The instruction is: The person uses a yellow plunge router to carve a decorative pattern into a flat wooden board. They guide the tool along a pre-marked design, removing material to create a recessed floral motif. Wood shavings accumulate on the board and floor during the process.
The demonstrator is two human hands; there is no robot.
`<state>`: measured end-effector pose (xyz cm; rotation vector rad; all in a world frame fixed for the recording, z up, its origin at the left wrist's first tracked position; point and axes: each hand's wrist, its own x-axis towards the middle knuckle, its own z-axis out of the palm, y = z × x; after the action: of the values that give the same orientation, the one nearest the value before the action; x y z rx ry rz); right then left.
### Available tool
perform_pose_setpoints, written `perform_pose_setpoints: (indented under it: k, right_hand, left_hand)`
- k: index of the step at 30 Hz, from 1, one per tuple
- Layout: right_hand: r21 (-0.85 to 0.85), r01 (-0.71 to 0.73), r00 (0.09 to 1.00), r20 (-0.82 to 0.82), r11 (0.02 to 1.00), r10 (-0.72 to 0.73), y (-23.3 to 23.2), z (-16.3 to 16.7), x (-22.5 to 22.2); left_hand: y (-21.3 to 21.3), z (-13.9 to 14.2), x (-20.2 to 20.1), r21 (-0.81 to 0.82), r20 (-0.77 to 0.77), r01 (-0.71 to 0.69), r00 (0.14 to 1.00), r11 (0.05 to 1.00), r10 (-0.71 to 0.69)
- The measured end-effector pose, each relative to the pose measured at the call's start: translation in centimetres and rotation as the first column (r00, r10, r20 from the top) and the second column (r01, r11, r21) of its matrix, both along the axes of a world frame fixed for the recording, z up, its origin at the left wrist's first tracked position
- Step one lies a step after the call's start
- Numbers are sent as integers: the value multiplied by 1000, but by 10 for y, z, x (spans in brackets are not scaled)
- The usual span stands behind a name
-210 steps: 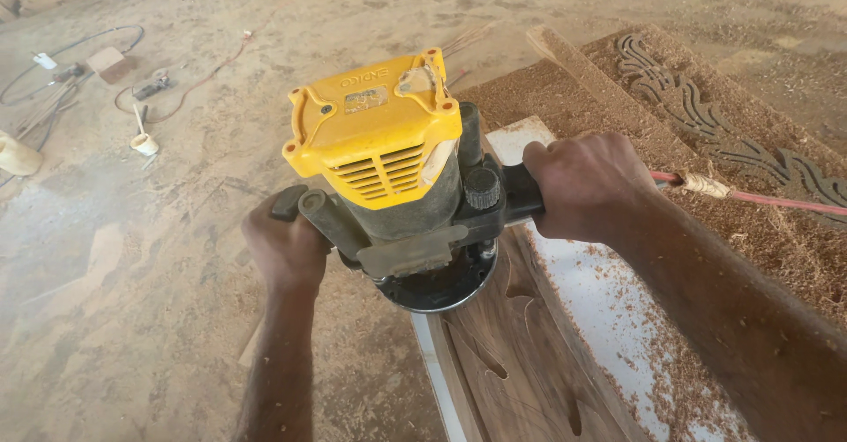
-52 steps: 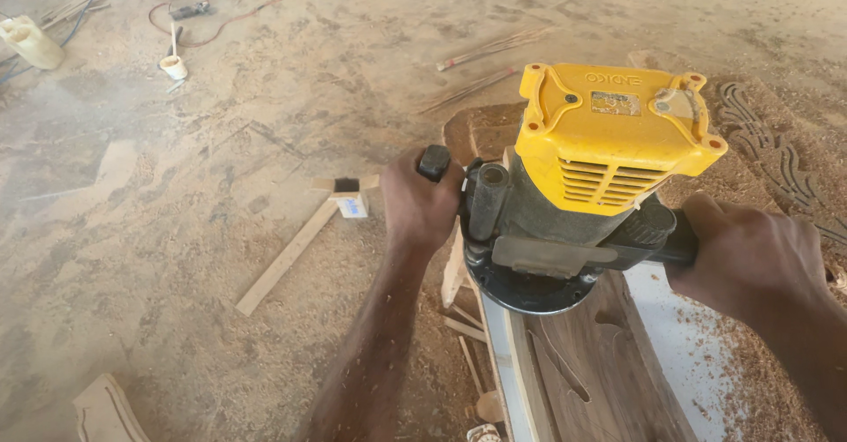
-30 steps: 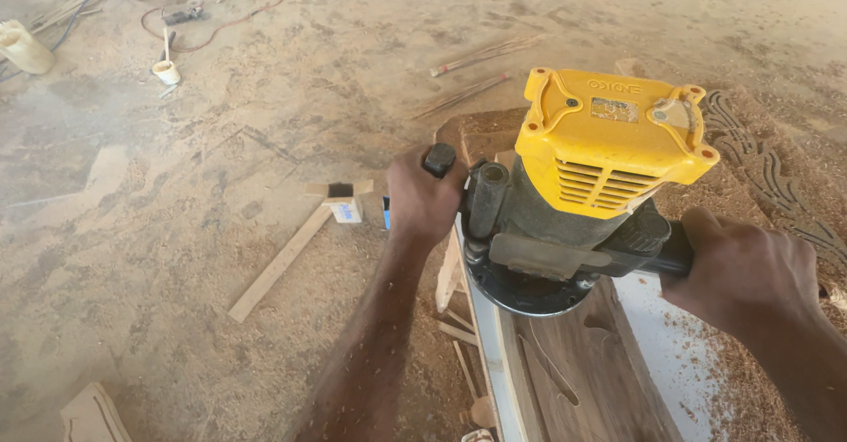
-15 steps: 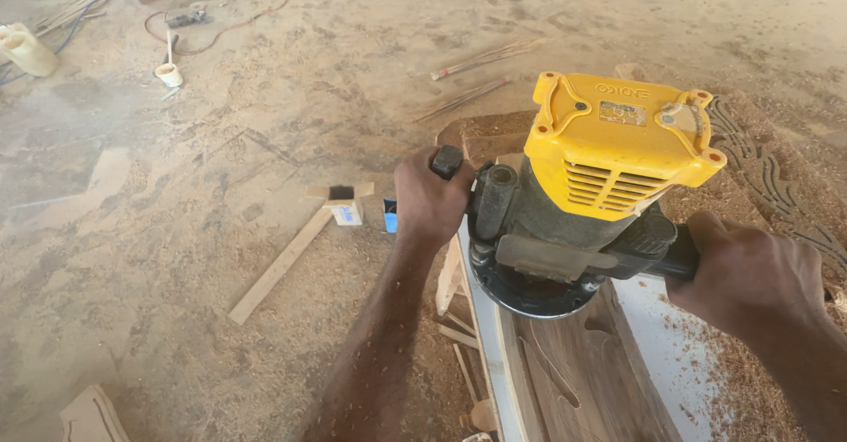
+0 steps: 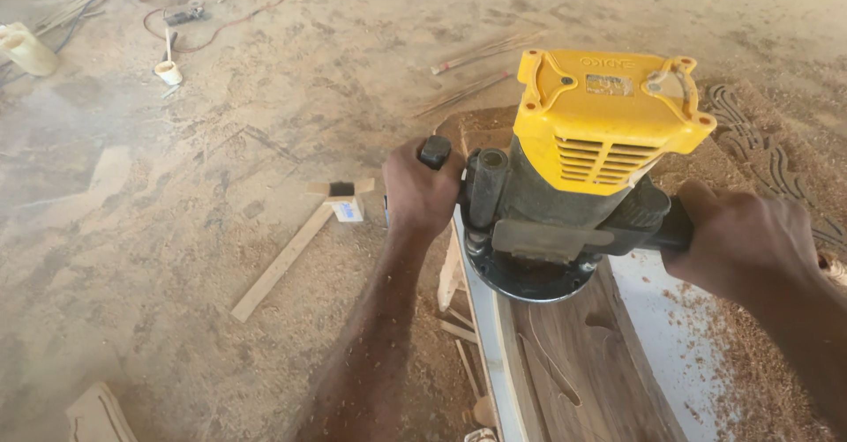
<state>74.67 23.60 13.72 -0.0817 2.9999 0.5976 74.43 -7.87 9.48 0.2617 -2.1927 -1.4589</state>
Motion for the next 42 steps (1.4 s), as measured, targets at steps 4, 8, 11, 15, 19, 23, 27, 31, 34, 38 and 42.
perform_pose_setpoints:
  k: [4, 8, 11, 15, 19, 23, 27, 31, 34, 38, 42]
  right_hand:
    - [15, 51, 998, 46, 999, -51, -4, 3, -4]
    - [-10, -22, 1000, -19, 1000, 21, -5, 4, -6]
    - [-31, -25, 999, -22, 999, 24, -6, 4, -8]
    - [-63, 8, 1000, 18, 998, -7, -11, 4, -11]
    - [-27, -2, 1000, 25, 1000, 3, -19, 8, -12]
    - [-51, 26, 998, 59, 998, -23, -22, 8, -14]
    - [-52, 9, 999, 54, 999, -6, -17, 2, -14]
    - [-64, 9, 999, 41, 998, -7, -11, -5, -11]
    - [-7, 62, 996, 68, 998, -61, -6, -7, -9]
    - [3, 80, 993, 92, 997, -80, 2, -8, -7]
    - [29, 66, 995, 76, 997, -68, 9, -11, -10]
  left_hand:
    - [-2, -1, -2, 17, 93, 5, 996, 1000, -7]
    - [-4, -3, -3, 16, 62, -12, 998, 1000, 11]
    - [-6, -5, -6, -20, 48, -28, 998, 999, 29]
    - [-10, -9, -10, -12, 104, -9, 995, 1000, 10]
    - [-15, -12, -12, 34, 147, -4, 989, 999, -1]
    - [-17, -13, -11, 10, 148, -29, 989, 1000, 27]
    - [-16, -12, -8, 21, 103, -4, 995, 1000, 2]
    - [-11, -11, -8, 42, 149, 0, 989, 999, -6]
    - [-7, -8, -10, 18, 120, 1, 993, 1000, -3]
    - [1, -6, -5, 14, -7, -1, 1000, 1000, 1]
    - [4, -7, -2, -4, -34, -14, 999, 1000, 14]
